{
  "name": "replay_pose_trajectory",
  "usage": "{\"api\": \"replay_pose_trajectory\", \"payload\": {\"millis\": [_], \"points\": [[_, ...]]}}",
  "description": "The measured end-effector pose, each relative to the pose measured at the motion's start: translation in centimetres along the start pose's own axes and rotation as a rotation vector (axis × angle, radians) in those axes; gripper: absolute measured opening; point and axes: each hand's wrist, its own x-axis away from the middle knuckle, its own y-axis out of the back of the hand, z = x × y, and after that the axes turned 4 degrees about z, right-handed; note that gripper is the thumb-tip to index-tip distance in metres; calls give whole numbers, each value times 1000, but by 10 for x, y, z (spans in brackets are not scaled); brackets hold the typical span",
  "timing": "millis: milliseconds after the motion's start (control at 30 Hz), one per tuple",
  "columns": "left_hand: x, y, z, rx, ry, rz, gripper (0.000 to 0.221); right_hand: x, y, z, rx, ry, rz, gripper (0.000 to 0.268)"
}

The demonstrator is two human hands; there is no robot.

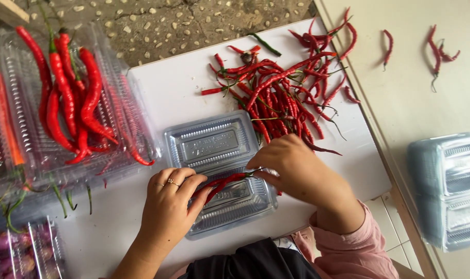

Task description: The person places small red chilies into clear plastic containers by hand and سپس moves the containers aside.

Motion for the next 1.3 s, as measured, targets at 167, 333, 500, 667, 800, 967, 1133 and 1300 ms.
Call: {"api": "replay_pose_trajectory", "payload": {"millis": [167,333,500,667,800,967,1133,1300], "points": [[-21,6,-17,-7,-69,13,12,31,42,-45,51,-195,-353,10],[-46,-1,-27,-1,-150,25,13,58,30,-95,242,-834,-379,15],[-62,-38,-22,-87,-250,-54,17,65,16,-118,201,-997,-238,17],[-65,-53,-18,-81,-259,14,20,61,21,-115,169,-1044,-173,23],[-60,-53,-18,-80,-245,41,18,56,20,-115,123,-1092,-101,24],[-58,-54,-16,-73,-233,45,17,48,29,-99,30,-1052,-69,24],[-55,-58,-13,-73,-219,73,17,44,33,-92,-89,-931,-200,24],[-55,-58,-15,-73,-232,80,17,45,40,-73,-269,-758,-321,26]]}}
